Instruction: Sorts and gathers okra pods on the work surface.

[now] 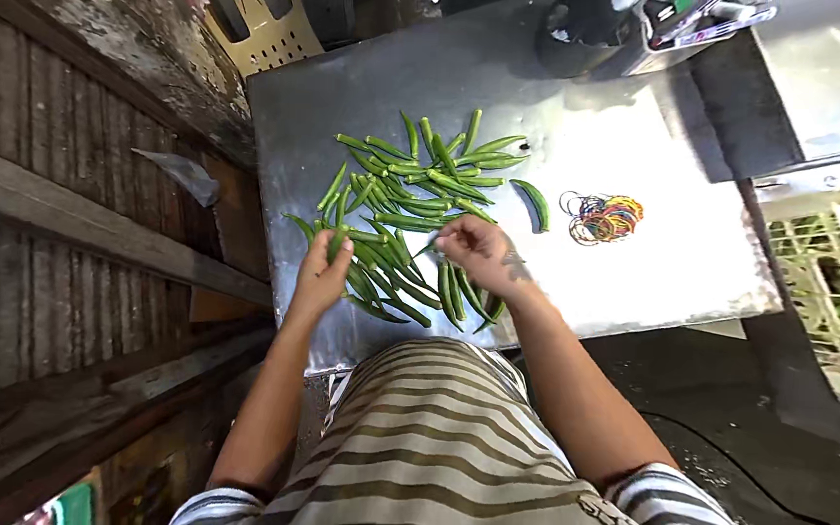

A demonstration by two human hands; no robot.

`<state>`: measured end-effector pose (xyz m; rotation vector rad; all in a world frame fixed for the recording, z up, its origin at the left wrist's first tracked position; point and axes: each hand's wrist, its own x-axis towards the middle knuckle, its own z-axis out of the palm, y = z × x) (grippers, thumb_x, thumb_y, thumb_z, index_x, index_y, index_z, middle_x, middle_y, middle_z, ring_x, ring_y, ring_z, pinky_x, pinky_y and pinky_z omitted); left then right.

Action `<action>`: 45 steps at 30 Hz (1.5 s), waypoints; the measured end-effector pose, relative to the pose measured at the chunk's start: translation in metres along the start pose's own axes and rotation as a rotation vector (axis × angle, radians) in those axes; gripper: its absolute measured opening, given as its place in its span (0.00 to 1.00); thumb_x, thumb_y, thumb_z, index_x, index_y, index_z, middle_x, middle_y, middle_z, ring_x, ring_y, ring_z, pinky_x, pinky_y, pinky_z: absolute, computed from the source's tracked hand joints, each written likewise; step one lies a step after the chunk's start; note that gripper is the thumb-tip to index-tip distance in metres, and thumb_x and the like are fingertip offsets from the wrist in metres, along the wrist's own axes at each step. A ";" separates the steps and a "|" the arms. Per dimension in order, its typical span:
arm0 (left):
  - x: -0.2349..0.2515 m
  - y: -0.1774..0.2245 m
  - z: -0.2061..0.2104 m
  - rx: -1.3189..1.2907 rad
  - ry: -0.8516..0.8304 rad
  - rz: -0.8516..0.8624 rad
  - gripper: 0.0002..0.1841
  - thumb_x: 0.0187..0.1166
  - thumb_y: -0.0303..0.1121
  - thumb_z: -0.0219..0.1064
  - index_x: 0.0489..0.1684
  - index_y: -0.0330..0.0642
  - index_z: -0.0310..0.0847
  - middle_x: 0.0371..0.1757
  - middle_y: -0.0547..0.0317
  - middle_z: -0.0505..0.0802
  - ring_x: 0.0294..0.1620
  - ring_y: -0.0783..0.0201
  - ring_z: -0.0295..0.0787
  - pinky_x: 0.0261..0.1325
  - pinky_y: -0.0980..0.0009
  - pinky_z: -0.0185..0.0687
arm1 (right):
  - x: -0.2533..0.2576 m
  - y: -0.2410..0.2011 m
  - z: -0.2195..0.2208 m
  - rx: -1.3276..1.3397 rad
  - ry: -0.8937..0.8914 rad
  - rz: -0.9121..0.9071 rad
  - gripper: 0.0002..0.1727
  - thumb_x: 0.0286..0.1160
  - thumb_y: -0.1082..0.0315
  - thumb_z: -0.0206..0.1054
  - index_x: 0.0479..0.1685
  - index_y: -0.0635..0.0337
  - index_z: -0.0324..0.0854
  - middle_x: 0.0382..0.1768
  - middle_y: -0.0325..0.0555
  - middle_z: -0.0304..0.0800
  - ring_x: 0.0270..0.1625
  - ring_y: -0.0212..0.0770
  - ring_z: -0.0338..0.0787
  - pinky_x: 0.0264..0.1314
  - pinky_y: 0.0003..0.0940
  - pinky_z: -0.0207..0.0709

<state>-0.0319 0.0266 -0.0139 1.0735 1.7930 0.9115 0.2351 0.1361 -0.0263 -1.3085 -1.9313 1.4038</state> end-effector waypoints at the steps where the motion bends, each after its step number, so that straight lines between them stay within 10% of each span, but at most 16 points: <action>1: 0.001 -0.004 -0.009 0.040 0.040 0.002 0.16 0.90 0.41 0.59 0.66 0.42 0.75 0.39 0.53 0.88 0.31 0.61 0.85 0.36 0.60 0.86 | 0.009 -0.004 0.011 -0.116 -0.032 -0.045 0.11 0.78 0.61 0.72 0.50 0.58 0.88 0.40 0.46 0.91 0.38 0.42 0.90 0.44 0.46 0.87; 6: -0.001 -0.015 -0.029 0.045 0.113 -0.045 0.15 0.88 0.41 0.64 0.64 0.44 0.75 0.43 0.53 0.88 0.34 0.61 0.86 0.39 0.61 0.86 | 0.044 -0.003 0.051 -0.701 0.066 -0.076 0.16 0.71 0.67 0.72 0.59 0.50 0.88 0.60 0.59 0.82 0.61 0.62 0.85 0.51 0.62 0.83; 11: -0.011 -0.032 -0.019 0.032 -0.087 -0.102 0.21 0.85 0.35 0.65 0.76 0.45 0.72 0.55 0.50 0.91 0.48 0.57 0.93 0.54 0.54 0.91 | 0.051 0.020 0.049 -0.854 0.130 -0.159 0.12 0.71 0.60 0.74 0.51 0.51 0.91 0.57 0.57 0.87 0.63 0.63 0.84 0.59 0.63 0.80; 17: -0.022 -0.038 -0.006 -0.196 -0.233 0.157 0.34 0.72 0.20 0.58 0.86 0.42 0.66 0.82 0.53 0.79 0.77 0.60 0.81 0.76 0.58 0.82 | 0.023 0.004 0.011 -0.505 0.127 0.053 0.18 0.86 0.59 0.65 0.61 0.63 0.86 0.54 0.62 0.90 0.59 0.61 0.90 0.64 0.68 0.80; 22: -0.004 -0.067 -0.042 0.433 0.011 0.293 0.25 0.69 0.17 0.58 0.60 0.53 0.90 0.62 0.58 0.89 0.65 0.55 0.83 0.68 0.51 0.81 | -0.007 -0.003 0.013 -0.021 0.029 0.055 0.16 0.91 0.66 0.52 0.60 0.61 0.83 0.45 0.44 0.94 0.46 0.38 0.94 0.54 0.40 0.90; 30: 0.007 -0.097 -0.027 0.763 -0.032 0.560 0.11 0.83 0.42 0.67 0.53 0.73 0.93 0.65 0.58 0.85 0.72 0.50 0.76 0.77 0.46 0.69 | -0.037 -0.010 0.058 0.204 -0.108 0.120 0.15 0.88 0.67 0.55 0.60 0.66 0.82 0.44 0.48 0.94 0.43 0.41 0.95 0.49 0.37 0.92; 35: 0.005 -0.067 -0.031 0.161 0.099 0.586 0.16 0.90 0.41 0.53 0.61 0.46 0.85 0.74 0.58 0.85 0.82 0.55 0.71 0.85 0.49 0.64 | -0.049 -0.042 0.072 0.227 -0.038 0.113 0.14 0.86 0.68 0.60 0.62 0.65 0.83 0.42 0.46 0.94 0.40 0.39 0.95 0.46 0.35 0.93; 41: 0.001 -0.023 0.032 -0.841 -0.037 0.277 0.22 0.94 0.47 0.48 0.78 0.46 0.56 0.55 0.52 0.89 0.54 0.54 0.90 0.60 0.53 0.89 | -0.041 -0.048 0.117 0.052 0.091 -0.115 0.16 0.78 0.62 0.72 0.57 0.63 0.87 0.38 0.43 0.94 0.35 0.33 0.93 0.41 0.33 0.92; 45: -0.001 -0.019 0.057 -1.102 -0.001 -0.040 0.10 0.90 0.31 0.56 0.64 0.45 0.70 0.34 0.57 0.86 0.34 0.60 0.88 0.44 0.61 0.89 | -0.041 -0.032 0.107 -0.159 0.081 -0.190 0.20 0.79 0.48 0.71 0.49 0.57 0.94 0.37 0.40 0.94 0.36 0.28 0.89 0.42 0.26 0.87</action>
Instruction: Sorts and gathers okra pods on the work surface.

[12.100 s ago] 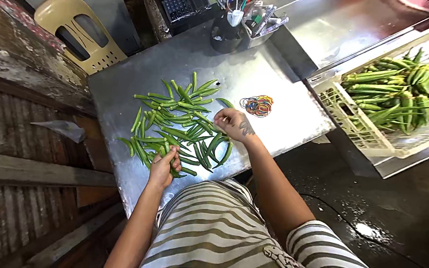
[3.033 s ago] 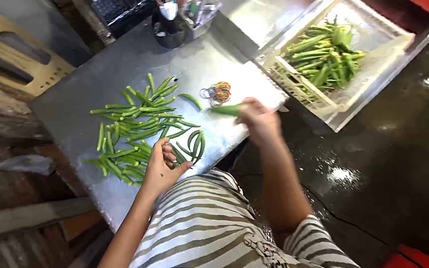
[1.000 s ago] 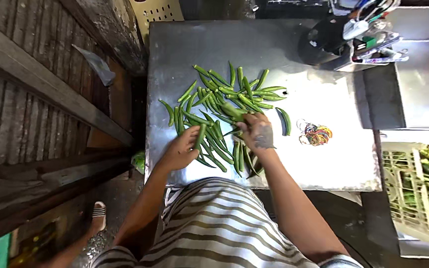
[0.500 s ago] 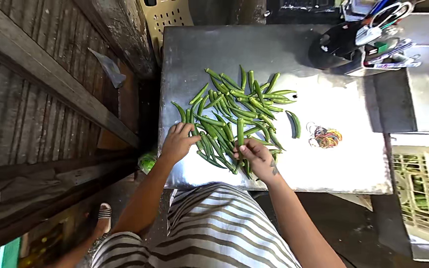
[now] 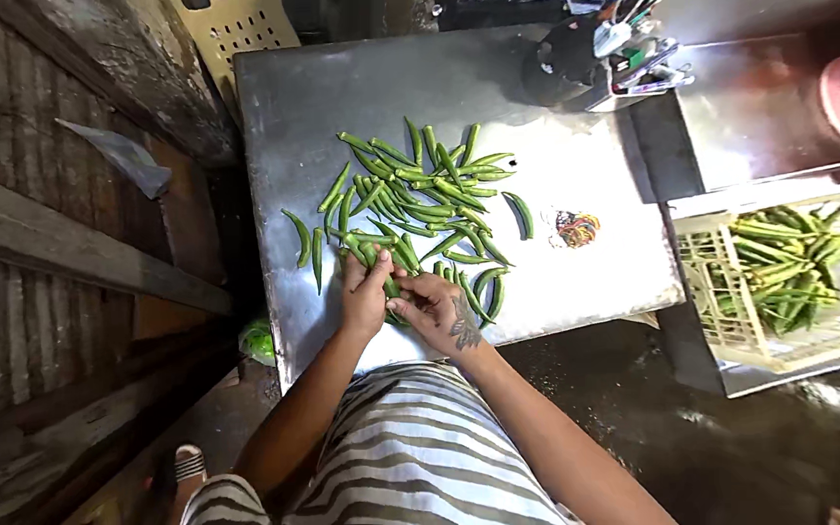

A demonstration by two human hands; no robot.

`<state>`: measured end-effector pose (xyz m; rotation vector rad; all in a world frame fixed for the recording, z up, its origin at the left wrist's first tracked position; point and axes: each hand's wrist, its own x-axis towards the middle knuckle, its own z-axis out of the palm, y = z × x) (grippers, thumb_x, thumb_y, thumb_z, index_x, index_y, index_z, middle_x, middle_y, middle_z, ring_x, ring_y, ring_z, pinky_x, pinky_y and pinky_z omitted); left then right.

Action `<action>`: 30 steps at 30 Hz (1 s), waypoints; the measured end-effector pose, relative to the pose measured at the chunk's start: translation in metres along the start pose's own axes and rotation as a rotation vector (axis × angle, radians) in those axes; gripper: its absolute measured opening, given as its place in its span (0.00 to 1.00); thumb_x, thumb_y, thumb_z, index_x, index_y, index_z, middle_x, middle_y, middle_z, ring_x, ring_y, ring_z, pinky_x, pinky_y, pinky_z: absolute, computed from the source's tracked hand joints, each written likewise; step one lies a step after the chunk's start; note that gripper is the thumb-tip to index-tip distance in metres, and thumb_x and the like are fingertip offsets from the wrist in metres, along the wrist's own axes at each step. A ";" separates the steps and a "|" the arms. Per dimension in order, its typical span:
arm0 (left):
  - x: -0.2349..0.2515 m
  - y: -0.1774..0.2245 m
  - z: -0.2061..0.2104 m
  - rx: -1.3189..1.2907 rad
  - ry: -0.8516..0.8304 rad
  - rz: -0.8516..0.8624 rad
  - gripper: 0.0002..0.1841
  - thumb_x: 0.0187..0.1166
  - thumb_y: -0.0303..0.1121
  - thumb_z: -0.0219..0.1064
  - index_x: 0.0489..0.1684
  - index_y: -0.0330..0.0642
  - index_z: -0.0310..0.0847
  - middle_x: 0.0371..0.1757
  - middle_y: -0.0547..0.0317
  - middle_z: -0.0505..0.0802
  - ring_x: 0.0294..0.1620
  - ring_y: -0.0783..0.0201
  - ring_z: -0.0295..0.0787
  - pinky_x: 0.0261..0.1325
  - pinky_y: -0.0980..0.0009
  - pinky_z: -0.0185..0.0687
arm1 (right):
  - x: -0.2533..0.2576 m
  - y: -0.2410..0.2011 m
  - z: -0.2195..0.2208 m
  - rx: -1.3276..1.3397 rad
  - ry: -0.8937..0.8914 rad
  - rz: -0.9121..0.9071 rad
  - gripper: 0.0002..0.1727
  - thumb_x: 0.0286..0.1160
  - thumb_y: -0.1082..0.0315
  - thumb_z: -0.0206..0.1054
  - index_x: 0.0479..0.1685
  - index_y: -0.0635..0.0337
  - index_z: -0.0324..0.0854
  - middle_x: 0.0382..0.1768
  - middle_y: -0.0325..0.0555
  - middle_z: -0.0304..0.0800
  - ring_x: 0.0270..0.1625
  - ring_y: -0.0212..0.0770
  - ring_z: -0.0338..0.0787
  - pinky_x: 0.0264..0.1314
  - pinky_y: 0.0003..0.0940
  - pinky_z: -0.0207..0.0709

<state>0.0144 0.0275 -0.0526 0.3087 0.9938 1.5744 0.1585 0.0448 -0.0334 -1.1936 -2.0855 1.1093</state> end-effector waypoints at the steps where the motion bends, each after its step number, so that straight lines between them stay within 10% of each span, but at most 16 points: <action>1: 0.000 0.002 -0.002 -0.046 0.025 -0.058 0.07 0.91 0.32 0.54 0.59 0.46 0.71 0.30 0.59 0.83 0.30 0.62 0.84 0.40 0.62 0.87 | -0.002 0.004 -0.005 -0.010 -0.009 0.035 0.20 0.80 0.48 0.69 0.45 0.55 0.95 0.36 0.39 0.94 0.36 0.28 0.89 0.42 0.27 0.86; 7: 0.003 0.054 -0.050 -0.132 -0.063 -0.191 0.08 0.78 0.24 0.58 0.44 0.53 0.74 0.25 0.66 0.81 0.22 0.69 0.78 0.31 0.70 0.83 | 0.015 0.032 -0.012 -0.386 0.106 0.277 0.15 0.82 0.56 0.66 0.54 0.56 0.86 0.43 0.52 0.86 0.43 0.50 0.88 0.45 0.52 0.84; 10: 0.005 0.072 -0.065 -0.100 -0.066 -0.195 0.07 0.89 0.33 0.52 0.42 0.54 0.75 0.21 0.69 0.75 0.19 0.71 0.74 0.31 0.71 0.81 | 0.037 0.041 -0.009 -0.531 0.061 0.341 0.16 0.87 0.54 0.60 0.57 0.49 0.90 0.50 0.54 0.87 0.53 0.55 0.88 0.53 0.56 0.83; 15: 0.004 0.087 -0.094 0.050 0.061 -0.071 0.20 0.94 0.45 0.44 0.51 0.46 0.83 0.42 0.59 0.88 0.31 0.63 0.86 0.43 0.59 0.92 | 0.059 0.032 -0.005 -0.618 0.032 0.319 0.16 0.81 0.56 0.67 0.59 0.53 0.89 0.54 0.56 0.89 0.59 0.59 0.89 0.58 0.61 0.83; 19: 0.002 0.093 -0.111 0.863 0.223 0.065 0.11 0.88 0.41 0.63 0.49 0.43 0.84 0.26 0.58 0.86 0.22 0.61 0.84 0.31 0.59 0.88 | 0.064 -0.004 0.013 -0.579 0.123 0.076 0.15 0.78 0.57 0.66 0.51 0.56 0.89 0.47 0.53 0.88 0.53 0.55 0.88 0.55 0.56 0.82; 22: 0.009 0.085 -0.092 1.441 0.213 0.001 0.20 0.80 0.47 0.72 0.54 0.38 0.83 0.35 0.44 0.91 0.35 0.45 0.91 0.41 0.39 0.86 | 0.063 -0.014 0.036 -0.528 0.081 0.004 0.13 0.76 0.55 0.68 0.46 0.54 0.90 0.45 0.49 0.88 0.53 0.52 0.88 0.52 0.53 0.83; 30: 0.029 0.075 -0.072 1.679 0.360 -0.083 0.26 0.79 0.52 0.70 0.63 0.40 0.82 0.62 0.39 0.85 0.53 0.39 0.90 0.47 0.38 0.88 | 0.081 0.004 0.026 -0.497 0.057 0.215 0.11 0.76 0.58 0.69 0.45 0.53 0.90 0.45 0.48 0.89 0.51 0.51 0.89 0.51 0.55 0.84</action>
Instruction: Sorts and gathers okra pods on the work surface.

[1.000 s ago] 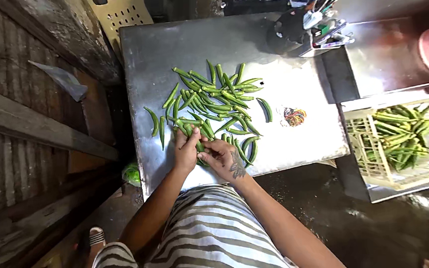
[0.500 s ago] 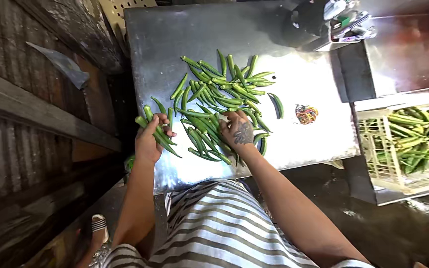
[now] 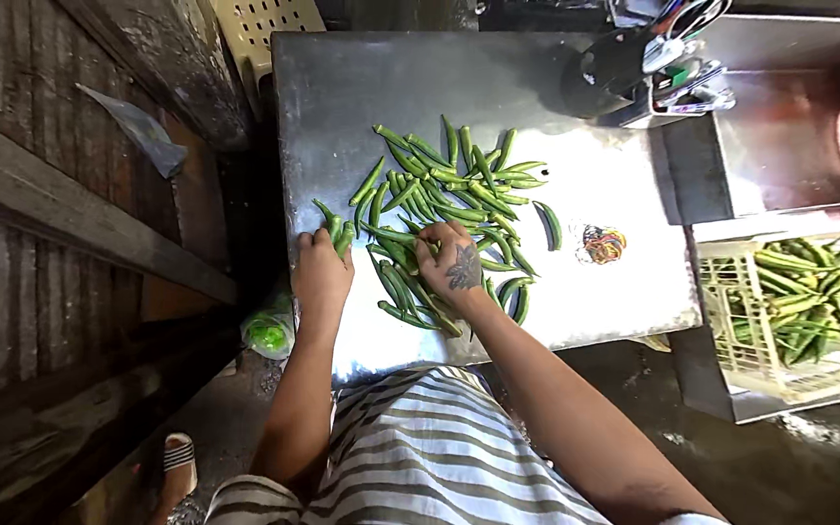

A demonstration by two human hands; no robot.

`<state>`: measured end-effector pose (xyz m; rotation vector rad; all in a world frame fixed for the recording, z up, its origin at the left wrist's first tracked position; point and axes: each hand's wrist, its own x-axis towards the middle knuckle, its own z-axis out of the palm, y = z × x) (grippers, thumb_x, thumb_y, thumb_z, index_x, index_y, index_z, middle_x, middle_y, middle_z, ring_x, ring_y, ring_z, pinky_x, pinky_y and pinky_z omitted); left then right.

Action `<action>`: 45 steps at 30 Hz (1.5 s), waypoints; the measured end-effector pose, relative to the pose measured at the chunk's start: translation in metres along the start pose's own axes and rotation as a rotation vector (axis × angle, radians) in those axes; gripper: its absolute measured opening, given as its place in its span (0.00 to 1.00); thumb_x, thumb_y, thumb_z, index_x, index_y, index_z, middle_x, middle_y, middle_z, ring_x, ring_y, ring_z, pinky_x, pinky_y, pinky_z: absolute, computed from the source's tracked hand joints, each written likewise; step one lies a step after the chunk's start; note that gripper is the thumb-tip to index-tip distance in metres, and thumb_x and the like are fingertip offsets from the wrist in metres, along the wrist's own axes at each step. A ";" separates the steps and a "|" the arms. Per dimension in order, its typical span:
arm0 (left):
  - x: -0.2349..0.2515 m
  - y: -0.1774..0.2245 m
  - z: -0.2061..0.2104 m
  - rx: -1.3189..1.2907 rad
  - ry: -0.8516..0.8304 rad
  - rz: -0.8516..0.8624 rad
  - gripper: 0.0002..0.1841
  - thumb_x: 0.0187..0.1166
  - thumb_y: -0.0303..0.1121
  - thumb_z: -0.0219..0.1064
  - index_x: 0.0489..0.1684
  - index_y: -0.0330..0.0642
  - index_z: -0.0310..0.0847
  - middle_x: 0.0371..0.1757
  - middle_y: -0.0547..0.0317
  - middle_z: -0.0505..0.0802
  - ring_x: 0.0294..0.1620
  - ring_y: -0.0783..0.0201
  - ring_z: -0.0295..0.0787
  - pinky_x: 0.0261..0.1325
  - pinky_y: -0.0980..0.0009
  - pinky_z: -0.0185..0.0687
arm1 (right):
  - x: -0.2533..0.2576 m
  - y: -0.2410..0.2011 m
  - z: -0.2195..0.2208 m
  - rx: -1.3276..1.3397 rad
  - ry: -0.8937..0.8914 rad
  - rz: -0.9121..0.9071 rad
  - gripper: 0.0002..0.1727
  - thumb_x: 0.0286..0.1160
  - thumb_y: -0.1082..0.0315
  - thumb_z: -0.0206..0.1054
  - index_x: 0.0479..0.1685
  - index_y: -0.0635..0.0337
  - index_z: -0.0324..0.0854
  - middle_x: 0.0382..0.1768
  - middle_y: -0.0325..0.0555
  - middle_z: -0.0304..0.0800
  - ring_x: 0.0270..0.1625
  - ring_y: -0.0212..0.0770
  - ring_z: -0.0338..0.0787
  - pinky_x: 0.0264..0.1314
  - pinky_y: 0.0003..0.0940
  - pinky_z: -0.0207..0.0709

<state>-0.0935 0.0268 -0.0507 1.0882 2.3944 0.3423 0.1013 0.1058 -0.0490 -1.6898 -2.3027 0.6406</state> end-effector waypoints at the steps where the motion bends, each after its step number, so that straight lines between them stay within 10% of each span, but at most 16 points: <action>1: 0.003 -0.002 0.001 0.003 -0.009 -0.015 0.28 0.79 0.54 0.70 0.65 0.39 0.81 0.65 0.38 0.83 0.53 0.39 0.89 0.48 0.38 0.88 | 0.007 0.001 -0.004 0.006 0.009 -0.001 0.10 0.77 0.58 0.68 0.45 0.53 0.89 0.45 0.49 0.89 0.51 0.51 0.89 0.51 0.56 0.83; 6: 0.013 -0.001 0.008 -0.064 -0.090 0.050 0.25 0.80 0.50 0.70 0.61 0.38 0.83 0.56 0.39 0.91 0.56 0.38 0.90 0.56 0.36 0.84 | 0.049 -0.018 -0.007 0.039 -0.050 -0.099 0.11 0.79 0.61 0.68 0.51 0.55 0.89 0.51 0.53 0.88 0.57 0.54 0.89 0.57 0.57 0.84; 12: 0.018 -0.006 0.005 -0.069 -0.261 0.149 0.22 0.82 0.49 0.67 0.62 0.41 0.85 0.56 0.44 0.92 0.60 0.46 0.89 0.66 0.42 0.82 | 0.092 -0.047 0.020 -0.332 -0.248 -0.489 0.23 0.75 0.73 0.64 0.62 0.32 0.89 0.66 0.49 0.84 0.70 0.55 0.82 0.67 0.56 0.79; 19: 0.021 -0.028 -0.018 -0.654 -0.209 -0.044 0.16 0.85 0.44 0.67 0.50 0.37 0.82 0.29 0.55 0.90 0.25 0.62 0.90 0.34 0.62 0.91 | 0.100 -0.038 0.023 -0.453 -0.180 -0.697 0.20 0.72 0.76 0.67 0.56 0.40 0.90 0.62 0.56 0.85 0.62 0.60 0.86 0.57 0.57 0.82; 24: 0.018 -0.020 -0.025 -1.234 -0.495 -0.165 0.14 0.92 0.35 0.59 0.60 0.31 0.76 0.44 0.40 0.95 0.44 0.45 0.98 0.46 0.53 0.97 | 0.084 -0.020 0.004 -0.236 -0.060 -0.729 0.14 0.69 0.79 0.69 0.46 0.50 0.91 0.54 0.57 0.85 0.52 0.57 0.89 0.50 0.53 0.87; 29: 0.003 -0.004 -0.006 -1.419 -0.638 0.003 0.14 0.91 0.30 0.56 0.65 0.30 0.77 0.52 0.45 0.95 0.52 0.53 0.95 0.60 0.57 0.92 | 0.038 -0.028 -0.013 0.038 0.060 -0.799 0.11 0.74 0.75 0.64 0.43 0.53 0.93 0.48 0.55 0.89 0.51 0.50 0.91 0.50 0.44 0.89; 36: -0.009 0.005 0.016 -1.635 -0.860 0.040 0.15 0.89 0.29 0.57 0.68 0.33 0.74 0.42 0.50 0.92 0.36 0.58 0.92 0.44 0.61 0.92 | 0.027 -0.014 -0.020 0.238 0.122 -0.645 0.11 0.75 0.76 0.64 0.53 0.63 0.86 0.50 0.50 0.91 0.55 0.44 0.91 0.59 0.40 0.88; 41: -0.003 0.004 0.022 -1.746 -0.833 0.031 0.04 0.78 0.29 0.68 0.42 0.45 0.79 0.25 0.64 0.83 0.25 0.67 0.81 0.37 0.68 0.84 | 0.081 -0.005 -0.024 -0.012 0.062 -0.229 0.10 0.71 0.70 0.71 0.50 0.57 0.90 0.50 0.56 0.84 0.54 0.55 0.87 0.54 0.52 0.85; 45: 0.001 0.009 0.022 -1.843 -0.835 0.032 0.08 0.73 0.28 0.72 0.29 0.49 0.78 0.17 0.67 0.79 0.19 0.67 0.80 0.34 0.66 0.84 | 0.118 -0.013 -0.003 -0.238 -0.123 -0.111 0.23 0.73 0.60 0.70 0.70 0.44 0.84 0.64 0.60 0.81 0.68 0.60 0.82 0.64 0.57 0.80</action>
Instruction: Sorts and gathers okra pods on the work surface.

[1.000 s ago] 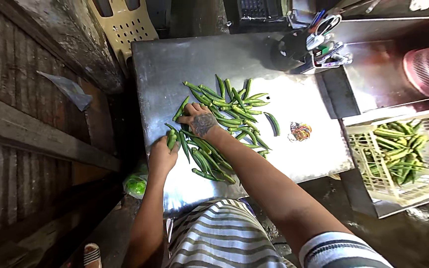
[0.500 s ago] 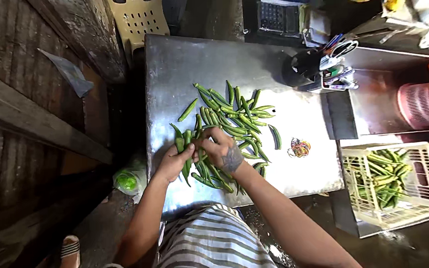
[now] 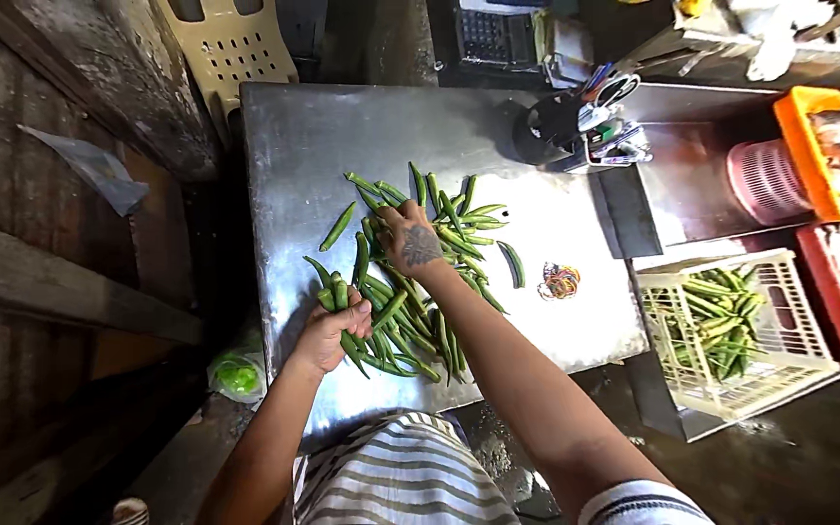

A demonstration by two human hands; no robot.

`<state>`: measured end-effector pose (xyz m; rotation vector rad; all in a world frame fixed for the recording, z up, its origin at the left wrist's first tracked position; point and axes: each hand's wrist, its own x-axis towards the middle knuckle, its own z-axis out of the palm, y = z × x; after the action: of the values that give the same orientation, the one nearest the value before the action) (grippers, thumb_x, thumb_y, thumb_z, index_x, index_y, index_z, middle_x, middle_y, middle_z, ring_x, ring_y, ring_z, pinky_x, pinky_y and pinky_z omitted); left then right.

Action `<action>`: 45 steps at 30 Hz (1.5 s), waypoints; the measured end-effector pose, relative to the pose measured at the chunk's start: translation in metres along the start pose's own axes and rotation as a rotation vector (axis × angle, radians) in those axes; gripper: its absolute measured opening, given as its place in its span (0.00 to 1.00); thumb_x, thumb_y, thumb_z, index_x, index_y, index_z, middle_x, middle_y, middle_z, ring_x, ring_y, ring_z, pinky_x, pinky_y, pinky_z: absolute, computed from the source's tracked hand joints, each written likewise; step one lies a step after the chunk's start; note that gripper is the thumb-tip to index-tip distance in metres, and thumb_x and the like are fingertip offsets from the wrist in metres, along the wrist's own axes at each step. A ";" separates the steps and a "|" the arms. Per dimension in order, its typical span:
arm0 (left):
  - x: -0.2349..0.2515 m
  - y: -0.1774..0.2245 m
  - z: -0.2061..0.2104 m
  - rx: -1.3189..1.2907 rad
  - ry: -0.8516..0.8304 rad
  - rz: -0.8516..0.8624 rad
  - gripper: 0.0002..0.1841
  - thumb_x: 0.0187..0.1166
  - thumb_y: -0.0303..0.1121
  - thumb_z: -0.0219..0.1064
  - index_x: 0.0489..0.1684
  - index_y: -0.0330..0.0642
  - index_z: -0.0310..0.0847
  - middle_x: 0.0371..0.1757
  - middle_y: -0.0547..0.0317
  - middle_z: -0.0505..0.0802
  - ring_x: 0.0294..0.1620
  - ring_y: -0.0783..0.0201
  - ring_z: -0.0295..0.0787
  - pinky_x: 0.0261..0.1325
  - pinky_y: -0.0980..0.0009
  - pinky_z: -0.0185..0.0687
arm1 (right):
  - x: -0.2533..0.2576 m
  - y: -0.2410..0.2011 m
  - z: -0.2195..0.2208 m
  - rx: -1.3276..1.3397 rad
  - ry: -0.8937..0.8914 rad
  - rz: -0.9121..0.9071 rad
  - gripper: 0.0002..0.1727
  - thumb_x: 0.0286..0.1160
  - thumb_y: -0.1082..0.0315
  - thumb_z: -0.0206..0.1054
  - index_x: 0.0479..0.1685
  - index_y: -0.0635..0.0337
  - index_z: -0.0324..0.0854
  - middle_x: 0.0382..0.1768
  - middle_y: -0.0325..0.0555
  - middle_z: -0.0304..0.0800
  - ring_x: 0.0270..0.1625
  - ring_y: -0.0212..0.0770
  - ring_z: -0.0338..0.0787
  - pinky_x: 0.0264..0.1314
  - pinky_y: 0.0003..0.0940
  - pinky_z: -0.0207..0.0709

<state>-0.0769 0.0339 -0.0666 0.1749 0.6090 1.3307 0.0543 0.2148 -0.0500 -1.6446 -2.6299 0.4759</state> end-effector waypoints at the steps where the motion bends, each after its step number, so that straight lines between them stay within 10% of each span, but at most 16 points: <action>1: 0.001 0.000 0.000 -0.024 -0.025 0.003 0.07 0.74 0.30 0.72 0.29 0.49 0.79 0.16 0.68 0.79 0.18 0.68 0.79 0.33 0.67 0.84 | 0.005 -0.006 0.003 -0.075 -0.050 0.010 0.27 0.72 0.60 0.70 0.74 0.45 0.81 0.68 0.62 0.78 0.71 0.62 0.80 0.65 0.59 0.79; 11: -0.005 0.007 0.000 -0.057 0.065 -0.007 0.13 0.85 0.35 0.58 0.52 0.36 0.83 0.38 0.48 0.93 0.37 0.53 0.94 0.49 0.52 0.93 | 0.018 0.011 -0.005 0.188 -0.211 -0.014 0.16 0.74 0.61 0.70 0.54 0.61 0.87 0.61 0.60 0.82 0.67 0.59 0.81 0.69 0.59 0.76; 14: -0.007 0.010 0.003 -0.003 0.170 0.026 0.15 0.88 0.30 0.56 0.60 0.30 0.81 0.51 0.39 0.93 0.50 0.49 0.94 0.59 0.52 0.91 | -0.006 0.015 -0.035 0.512 -0.158 -0.046 0.13 0.82 0.64 0.66 0.59 0.61 0.78 0.41 0.53 0.89 0.37 0.47 0.90 0.40 0.47 0.86; 18: 0.001 0.002 0.018 0.062 0.191 0.114 0.18 0.88 0.27 0.57 0.70 0.27 0.79 0.63 0.34 0.91 0.65 0.44 0.90 0.71 0.50 0.85 | -0.037 -0.003 -0.076 0.923 -0.202 -0.095 0.09 0.79 0.68 0.67 0.52 0.59 0.78 0.33 0.45 0.86 0.28 0.38 0.85 0.31 0.35 0.84; 24: 0.009 -0.016 0.057 0.091 -0.071 0.052 0.11 0.88 0.29 0.58 0.58 0.32 0.78 0.41 0.47 0.94 0.39 0.53 0.95 0.52 0.55 0.94 | -0.083 -0.013 -0.089 0.743 -0.269 -0.184 0.04 0.78 0.69 0.71 0.46 0.57 0.86 0.30 0.42 0.91 0.25 0.36 0.89 0.28 0.33 0.87; 27: 0.011 -0.029 0.059 0.142 -0.211 0.019 0.05 0.83 0.30 0.65 0.46 0.37 0.81 0.27 0.57 0.89 0.28 0.62 0.90 0.41 0.63 0.91 | -0.101 0.010 -0.100 0.735 -0.173 -0.269 0.05 0.78 0.68 0.69 0.41 0.56 0.91 0.41 0.38 0.91 0.39 0.33 0.90 0.40 0.29 0.88; 33: 0.011 -0.050 0.072 0.281 -0.464 -0.071 0.07 0.76 0.29 0.73 0.45 0.40 0.82 0.33 0.60 0.91 0.33 0.63 0.90 0.46 0.63 0.91 | -0.135 0.040 -0.141 0.724 0.075 -0.398 0.34 0.91 0.40 0.45 0.65 0.61 0.83 0.63 0.44 0.87 0.64 0.38 0.87 0.66 0.40 0.86; 38: -0.009 -0.047 0.104 0.807 -0.262 -0.077 0.15 0.63 0.23 0.75 0.49 0.40 0.84 0.39 0.73 0.93 0.43 0.82 0.89 0.53 0.78 0.86 | -0.174 0.021 -0.109 0.286 -0.216 -0.472 0.43 0.84 0.28 0.43 0.81 0.52 0.76 0.82 0.46 0.76 0.89 0.47 0.68 0.92 0.57 0.54; 42: 0.010 -0.061 0.103 0.769 -0.300 -0.077 0.09 0.72 0.32 0.76 0.41 0.42 0.82 0.26 0.64 0.88 0.23 0.67 0.85 0.30 0.68 0.87 | -0.176 0.107 -0.105 0.805 0.072 -0.162 0.28 0.92 0.51 0.47 0.75 0.60 0.78 0.71 0.47 0.85 0.71 0.40 0.85 0.76 0.44 0.80; 45: 0.007 -0.061 0.099 0.693 -0.302 -0.059 0.08 0.74 0.34 0.75 0.36 0.45 0.80 0.23 0.62 0.85 0.21 0.64 0.84 0.32 0.66 0.87 | -0.183 0.199 -0.076 0.425 0.388 0.380 0.16 0.81 0.66 0.64 0.60 0.64 0.85 0.56 0.60 0.88 0.59 0.56 0.89 0.62 0.55 0.84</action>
<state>0.0264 0.0464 -0.0143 0.8977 0.7878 0.9653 0.3236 0.1540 0.0002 -1.8534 -1.8019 0.5959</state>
